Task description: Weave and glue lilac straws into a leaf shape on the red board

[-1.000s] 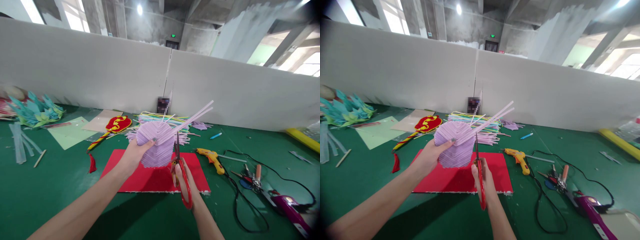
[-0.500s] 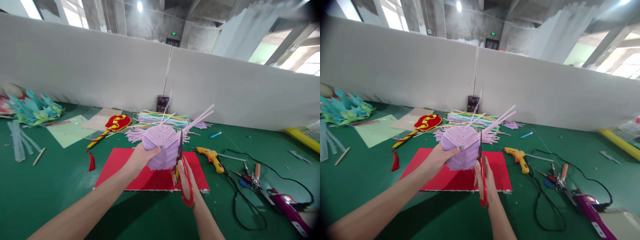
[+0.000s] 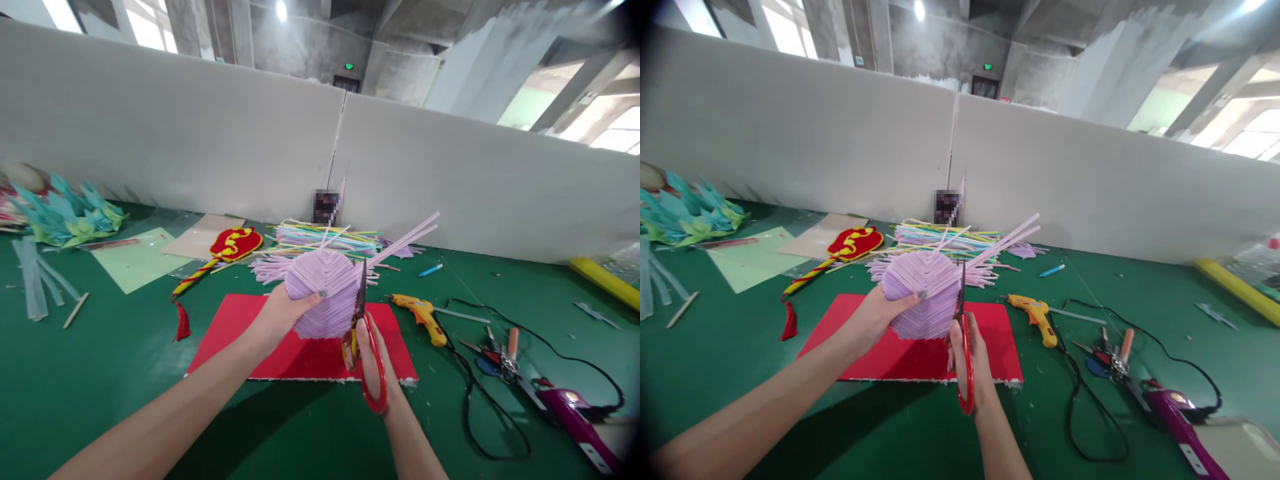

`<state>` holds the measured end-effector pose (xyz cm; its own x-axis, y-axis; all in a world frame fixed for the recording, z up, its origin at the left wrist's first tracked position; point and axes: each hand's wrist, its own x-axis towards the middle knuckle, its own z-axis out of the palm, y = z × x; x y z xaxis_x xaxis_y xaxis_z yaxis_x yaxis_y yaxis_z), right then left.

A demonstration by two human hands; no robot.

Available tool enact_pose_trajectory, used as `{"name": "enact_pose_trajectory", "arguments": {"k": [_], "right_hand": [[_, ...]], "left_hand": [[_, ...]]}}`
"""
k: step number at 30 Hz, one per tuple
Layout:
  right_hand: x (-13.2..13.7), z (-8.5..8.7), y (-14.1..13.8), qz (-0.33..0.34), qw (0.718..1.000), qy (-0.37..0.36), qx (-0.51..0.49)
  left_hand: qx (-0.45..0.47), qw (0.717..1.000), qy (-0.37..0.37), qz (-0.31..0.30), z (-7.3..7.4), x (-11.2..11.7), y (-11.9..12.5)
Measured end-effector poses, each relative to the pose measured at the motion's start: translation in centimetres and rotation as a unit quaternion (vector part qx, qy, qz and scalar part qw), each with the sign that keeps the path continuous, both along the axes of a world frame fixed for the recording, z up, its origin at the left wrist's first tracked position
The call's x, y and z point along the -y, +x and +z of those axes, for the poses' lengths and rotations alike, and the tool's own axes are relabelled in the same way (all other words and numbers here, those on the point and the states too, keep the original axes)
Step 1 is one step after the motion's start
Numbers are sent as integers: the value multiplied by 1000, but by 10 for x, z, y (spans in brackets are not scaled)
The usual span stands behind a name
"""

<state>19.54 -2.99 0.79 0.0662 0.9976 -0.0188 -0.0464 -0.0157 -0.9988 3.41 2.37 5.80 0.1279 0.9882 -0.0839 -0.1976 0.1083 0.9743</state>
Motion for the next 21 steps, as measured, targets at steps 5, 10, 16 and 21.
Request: {"name": "enact_pose_trajectory", "arguments": {"k": [5, 10, 16, 21], "right_hand": [[-1, -3, 2, -2, 1000, 2, 11], [-3, -5, 5, -2, 999, 13, 32], [-1, -5, 3, -13, 1000, 13, 24], [3, -3, 3, -27, 998, 5, 53]], "left_hand": [[-25, 1000, -6, 2, 3, 1, 0], [-29, 999, -11, 10, 3, 1, 1], [-18, 1000, -15, 15, 4, 3, 2], [-32, 999, -14, 25, 4, 4, 4]]}}
